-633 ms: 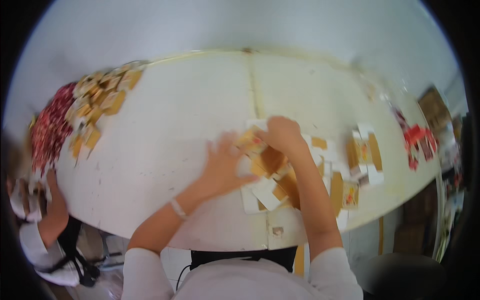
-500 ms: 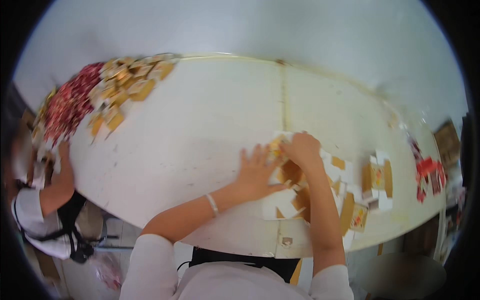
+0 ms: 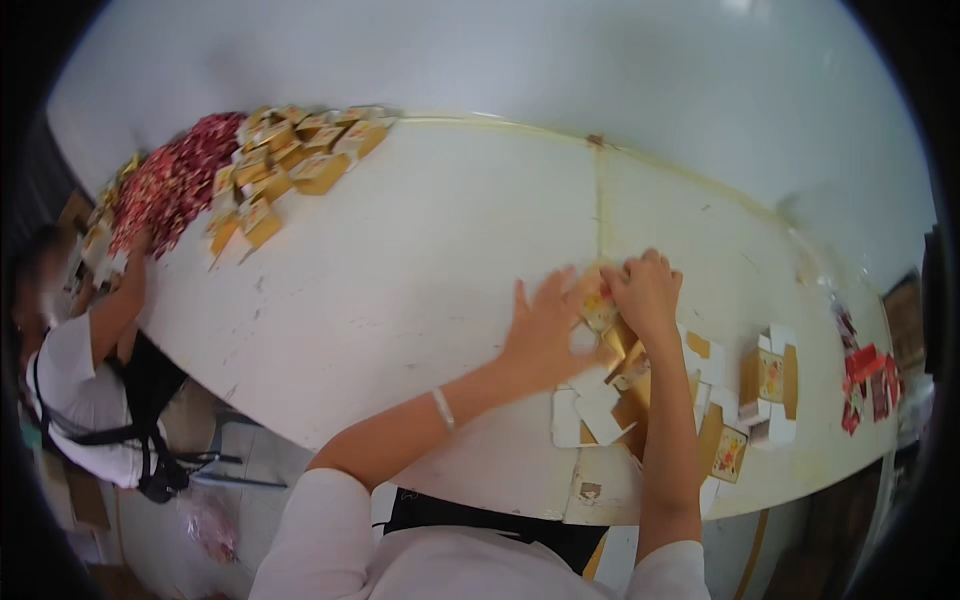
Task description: The person folds flat cardboard pieces into small decorative boxes, tucks flaps to form the shape, and places finished boxes on the table. The process is repeated with multiple units.
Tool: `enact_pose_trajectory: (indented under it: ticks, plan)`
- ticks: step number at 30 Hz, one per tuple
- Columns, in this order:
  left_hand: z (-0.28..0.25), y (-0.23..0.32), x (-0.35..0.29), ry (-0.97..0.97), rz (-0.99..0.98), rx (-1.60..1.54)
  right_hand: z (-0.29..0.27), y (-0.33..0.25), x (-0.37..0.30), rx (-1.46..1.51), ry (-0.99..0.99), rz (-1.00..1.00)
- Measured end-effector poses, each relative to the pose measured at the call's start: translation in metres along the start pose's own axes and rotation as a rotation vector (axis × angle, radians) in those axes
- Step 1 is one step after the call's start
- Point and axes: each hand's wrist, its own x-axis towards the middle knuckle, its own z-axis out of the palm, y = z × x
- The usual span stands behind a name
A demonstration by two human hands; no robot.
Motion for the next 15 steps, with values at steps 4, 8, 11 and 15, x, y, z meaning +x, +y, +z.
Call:
enact_pose_trajectory:
  ticks: [4, 8, 11, 15]
  plan:
    - [-0.064, -0.002, 0.025, 0.048, -0.059, -1.008, -0.047, -0.012, 0.004, 0.3, 0.422, -0.303]
    - [-0.063, -0.03, 0.025, -0.439, 0.115, -1.442, -0.069, -0.045, -0.009, 0.552, 0.421, -0.603]
    - [-0.058, -0.031, 0.023, -0.672, 0.213, -1.394, -0.066, -0.052, -0.016, 0.793, 0.372, -0.711]
    - [-0.063, -0.006, 0.017, -0.442, 0.103, -1.418, -0.068, -0.051, -0.021, 0.972, 0.523, -0.736]
